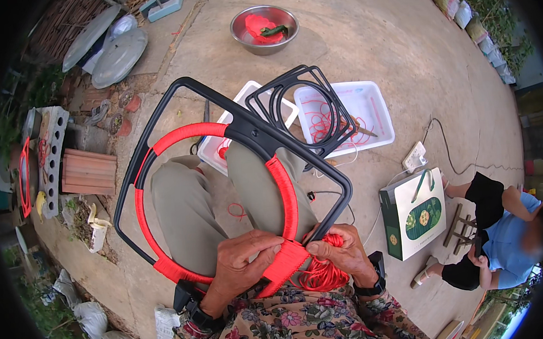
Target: Wrapping a red cord around a black plastic frame component.
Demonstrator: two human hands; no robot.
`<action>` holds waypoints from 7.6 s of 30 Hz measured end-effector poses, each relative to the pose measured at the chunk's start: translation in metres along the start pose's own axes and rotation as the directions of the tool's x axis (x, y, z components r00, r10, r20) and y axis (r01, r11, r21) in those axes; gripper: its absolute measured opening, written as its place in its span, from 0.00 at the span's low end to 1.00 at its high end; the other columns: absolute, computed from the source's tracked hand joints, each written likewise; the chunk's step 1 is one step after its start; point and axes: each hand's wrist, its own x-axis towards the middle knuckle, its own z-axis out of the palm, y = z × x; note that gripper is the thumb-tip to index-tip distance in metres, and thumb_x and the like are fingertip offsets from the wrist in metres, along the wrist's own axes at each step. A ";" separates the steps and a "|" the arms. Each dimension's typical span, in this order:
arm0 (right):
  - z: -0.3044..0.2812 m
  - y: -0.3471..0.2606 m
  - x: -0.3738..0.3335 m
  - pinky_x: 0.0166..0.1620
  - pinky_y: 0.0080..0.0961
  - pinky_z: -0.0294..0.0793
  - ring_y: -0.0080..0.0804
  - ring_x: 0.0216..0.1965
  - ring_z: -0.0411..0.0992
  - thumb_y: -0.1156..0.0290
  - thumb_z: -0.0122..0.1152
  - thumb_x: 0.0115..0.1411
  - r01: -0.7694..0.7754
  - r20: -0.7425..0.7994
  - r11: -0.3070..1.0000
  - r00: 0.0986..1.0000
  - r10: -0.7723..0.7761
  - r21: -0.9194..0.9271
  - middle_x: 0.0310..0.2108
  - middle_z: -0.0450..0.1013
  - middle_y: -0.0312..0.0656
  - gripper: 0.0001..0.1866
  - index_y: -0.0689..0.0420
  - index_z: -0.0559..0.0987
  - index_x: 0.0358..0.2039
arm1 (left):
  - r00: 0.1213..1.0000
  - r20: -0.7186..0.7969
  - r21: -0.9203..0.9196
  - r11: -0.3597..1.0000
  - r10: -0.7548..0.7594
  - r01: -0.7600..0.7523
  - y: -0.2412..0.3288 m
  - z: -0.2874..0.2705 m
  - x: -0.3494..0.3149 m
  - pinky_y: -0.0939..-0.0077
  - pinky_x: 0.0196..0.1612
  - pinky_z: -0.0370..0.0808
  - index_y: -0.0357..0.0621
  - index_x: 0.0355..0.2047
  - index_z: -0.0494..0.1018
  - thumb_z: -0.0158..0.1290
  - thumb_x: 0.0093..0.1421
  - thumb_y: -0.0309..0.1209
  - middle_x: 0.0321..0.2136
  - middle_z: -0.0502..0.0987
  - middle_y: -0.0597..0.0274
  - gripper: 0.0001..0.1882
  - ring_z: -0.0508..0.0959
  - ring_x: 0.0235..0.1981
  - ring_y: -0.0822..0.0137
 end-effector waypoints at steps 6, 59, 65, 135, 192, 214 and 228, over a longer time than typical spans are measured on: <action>0.000 -0.001 0.000 0.29 0.17 0.69 0.18 0.25 0.70 0.66 0.66 0.56 -0.004 -0.001 1.000 1.000 0.004 0.019 0.23 0.76 0.36 0.11 0.63 0.81 0.30 | 0.998 -0.037 0.050 0.998 0.041 -0.039 0.004 0.003 0.001 0.77 0.27 0.74 0.36 0.34 0.78 0.56 0.51 0.17 0.26 0.79 0.55 0.09 0.79 0.25 0.65; -0.003 0.007 0.002 0.24 0.16 0.65 0.15 0.22 0.67 0.66 0.68 0.55 -0.022 0.006 0.999 1.000 0.022 0.043 0.21 0.74 0.34 0.11 0.61 0.81 0.29 | 1.000 -0.014 0.024 1.000 0.007 -0.006 0.002 0.000 0.005 0.80 0.19 0.66 0.37 0.32 0.76 0.55 0.51 0.17 0.25 0.78 0.58 0.08 0.75 0.19 0.70; 0.000 0.001 0.001 0.21 0.14 0.64 0.15 0.19 0.66 0.69 0.68 0.55 0.007 0.001 0.999 1.000 -0.008 0.043 0.21 0.71 0.33 0.11 0.64 0.80 0.32 | 0.998 0.032 -0.056 0.997 -0.058 0.060 0.000 -0.001 0.005 0.81 0.26 0.71 0.35 0.32 0.76 0.57 0.51 0.18 0.26 0.77 0.58 0.07 0.76 0.24 0.70; 0.044 -0.018 -0.014 0.26 0.18 0.69 0.24 0.27 0.71 0.74 0.52 0.64 0.377 -0.155 0.804 0.925 -0.346 0.460 0.33 0.75 0.49 0.07 0.63 0.75 0.31 | 0.743 0.482 -0.728 0.260 -0.464 0.635 0.026 -0.040 -0.012 0.61 0.34 0.82 0.31 0.37 0.70 0.55 0.56 0.21 0.30 0.78 0.39 0.10 0.82 0.29 0.51; 0.054 0.002 -0.022 0.21 0.14 0.61 0.14 0.20 0.63 0.72 0.56 0.60 -0.123 0.157 0.986 0.982 0.104 0.112 0.20 0.68 0.30 0.04 0.59 0.76 0.31 | 0.665 0.605 -0.646 0.219 -0.438 0.731 0.009 -0.041 -0.033 0.74 0.34 0.80 0.27 0.52 0.66 0.47 0.66 0.39 0.31 0.78 0.49 0.24 0.81 0.29 0.63; 0.048 -0.064 -0.006 0.28 0.13 0.62 0.10 0.27 0.61 0.73 0.54 0.62 0.082 0.233 0.995 0.970 -0.067 -0.057 0.25 0.68 0.25 0.05 0.58 0.75 0.29 | 0.815 0.471 -0.684 0.443 -0.338 0.579 0.043 -0.040 -0.014 0.75 0.23 0.77 0.31 0.37 0.69 0.58 0.56 0.24 0.25 0.77 0.50 0.12 0.79 0.22 0.64; 0.012 -0.075 0.012 0.17 0.13 0.58 0.15 0.13 0.61 0.66 0.55 0.64 0.145 0.187 0.984 0.969 -0.162 0.103 0.19 0.70 0.33 0.10 0.57 0.73 0.28 | 0.811 0.358 -0.763 0.356 -0.462 0.540 0.039 -0.028 -0.003 0.66 0.21 0.77 0.39 0.34 0.68 0.56 0.57 0.27 0.21 0.77 0.48 0.08 0.79 0.18 0.57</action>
